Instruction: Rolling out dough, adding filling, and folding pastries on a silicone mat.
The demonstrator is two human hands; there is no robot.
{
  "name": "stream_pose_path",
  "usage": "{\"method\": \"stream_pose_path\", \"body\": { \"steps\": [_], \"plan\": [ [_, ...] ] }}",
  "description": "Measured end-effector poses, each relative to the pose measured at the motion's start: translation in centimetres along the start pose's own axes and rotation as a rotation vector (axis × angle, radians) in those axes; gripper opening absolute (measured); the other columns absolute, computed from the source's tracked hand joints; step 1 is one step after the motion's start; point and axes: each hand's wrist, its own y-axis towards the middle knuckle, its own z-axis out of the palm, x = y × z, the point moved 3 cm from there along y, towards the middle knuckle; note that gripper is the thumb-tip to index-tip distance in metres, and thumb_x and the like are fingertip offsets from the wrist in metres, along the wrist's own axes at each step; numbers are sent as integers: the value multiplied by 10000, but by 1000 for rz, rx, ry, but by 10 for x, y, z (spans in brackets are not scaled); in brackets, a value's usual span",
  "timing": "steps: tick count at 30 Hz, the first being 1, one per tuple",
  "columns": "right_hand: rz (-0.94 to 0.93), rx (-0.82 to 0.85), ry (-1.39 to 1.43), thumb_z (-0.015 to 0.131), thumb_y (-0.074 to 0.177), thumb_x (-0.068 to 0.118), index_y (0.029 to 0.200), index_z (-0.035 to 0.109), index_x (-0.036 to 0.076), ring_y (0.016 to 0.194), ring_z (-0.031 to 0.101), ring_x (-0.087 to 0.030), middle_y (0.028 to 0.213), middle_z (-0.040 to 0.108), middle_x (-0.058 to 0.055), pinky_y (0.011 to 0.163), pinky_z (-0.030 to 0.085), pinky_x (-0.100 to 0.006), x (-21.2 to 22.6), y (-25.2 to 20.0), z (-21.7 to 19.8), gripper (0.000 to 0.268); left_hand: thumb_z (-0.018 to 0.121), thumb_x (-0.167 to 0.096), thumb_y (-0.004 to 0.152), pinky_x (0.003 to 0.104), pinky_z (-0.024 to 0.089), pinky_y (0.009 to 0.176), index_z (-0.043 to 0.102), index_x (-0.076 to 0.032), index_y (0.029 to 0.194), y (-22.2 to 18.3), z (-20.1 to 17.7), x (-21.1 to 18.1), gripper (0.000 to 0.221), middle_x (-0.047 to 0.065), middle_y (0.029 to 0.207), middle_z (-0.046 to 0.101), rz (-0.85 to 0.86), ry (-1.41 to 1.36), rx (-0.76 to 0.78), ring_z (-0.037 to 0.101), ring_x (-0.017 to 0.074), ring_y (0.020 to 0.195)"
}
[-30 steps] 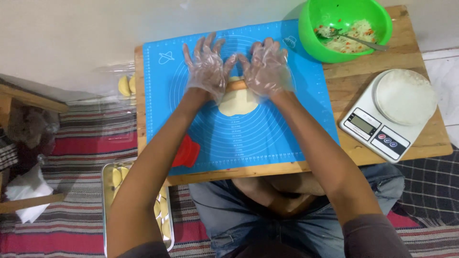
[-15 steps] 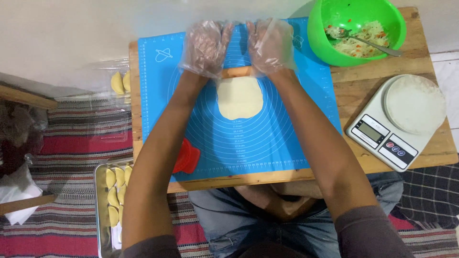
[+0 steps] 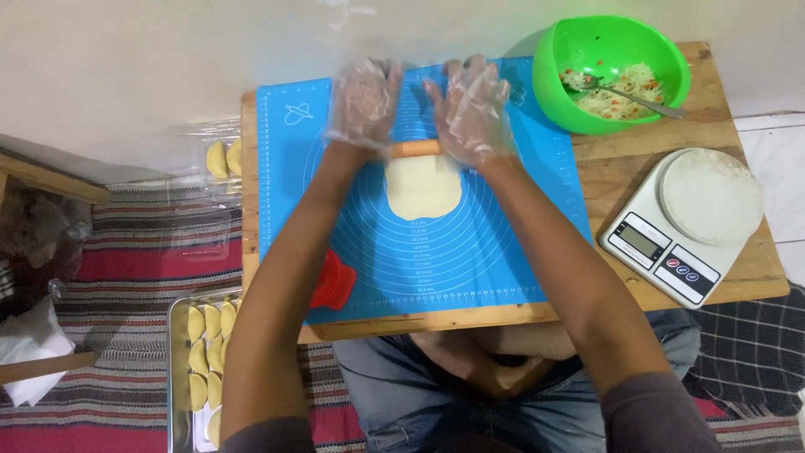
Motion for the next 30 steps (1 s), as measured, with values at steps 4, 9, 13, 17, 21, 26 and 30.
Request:
{"method": "stream_pose_path", "body": {
  "steps": [4, 9, 13, 17, 21, 26, 30],
  "plan": [
    [-119, -186, -62, 314, 1110, 559, 1298, 613, 139, 1128, 500, -354, 1279, 499, -196, 921, 401, -567, 10, -37, -17, 549, 388, -508, 1091, 481, 427, 793, 710, -139, 986, 9, -39, -5, 500, 97, 948, 679, -515, -389, 203, 634, 287, 891],
    [-223, -489, -171, 426, 1104, 587, 1247, 701, 224, 1169, 532, -253, 1288, 566, -96, 970, 451, -445, 12, -71, -15, 477, 293, -514, 1088, 625, 219, 1148, 590, -94, 1405, -17, -48, -21, 603, 171, 1442, 547, -606, -525, 469, 455, 332, 1381],
    [-233, -197, -127, 355, 1065, 616, 1329, 591, 181, 1175, 509, -362, 1339, 524, -135, 940, 386, -568, 9, -84, -12, 561, 394, -542, 1086, 598, 316, 1111, 644, -138, 1285, -28, -63, -30, 515, 128, 1360, 583, -614, -538, 360, 541, 329, 1297],
    [-292, -311, -6, 503, 1036, 589, 1121, 579, 222, 1064, 530, -313, 1144, 511, -65, 875, 429, -492, 0, -78, -8, 384, 466, -510, 1080, 565, 487, 974, 705, -208, 1020, 19, -142, -20, 390, 31, 1116, 698, -578, -617, 337, 698, 304, 1082],
    [-357, -371, 138, 625, 1024, 526, 920, 576, 237, 1029, 537, -268, 1013, 508, -26, 881, 432, -415, -9, -72, -13, 311, 475, -537, 1068, 524, 489, 909, 680, -230, 948, 13, -130, -15, 389, 10, 1005, 691, -544, -542, 350, 704, 284, 996],
    [-445, -204, -195, 639, 969, 594, 786, 656, 249, 896, 634, -207, 914, 642, 23, 837, 465, -414, -22, -70, -2, 391, 504, -618, 1032, 403, 493, 717, 607, -295, 730, -17, -56, 7, 455, -53, 673, 669, -466, -341, 409, 723, 227, 737],
    [-301, -291, -161, 667, 990, 516, 858, 673, 179, 836, 641, -288, 821, 633, -84, 802, 447, -451, -21, -65, -10, 362, 557, -612, 992, 415, 534, 707, 676, -285, 811, -9, -54, 7, 392, -30, 750, 714, -510, -457, 491, 732, 262, 803]
  ]
}}
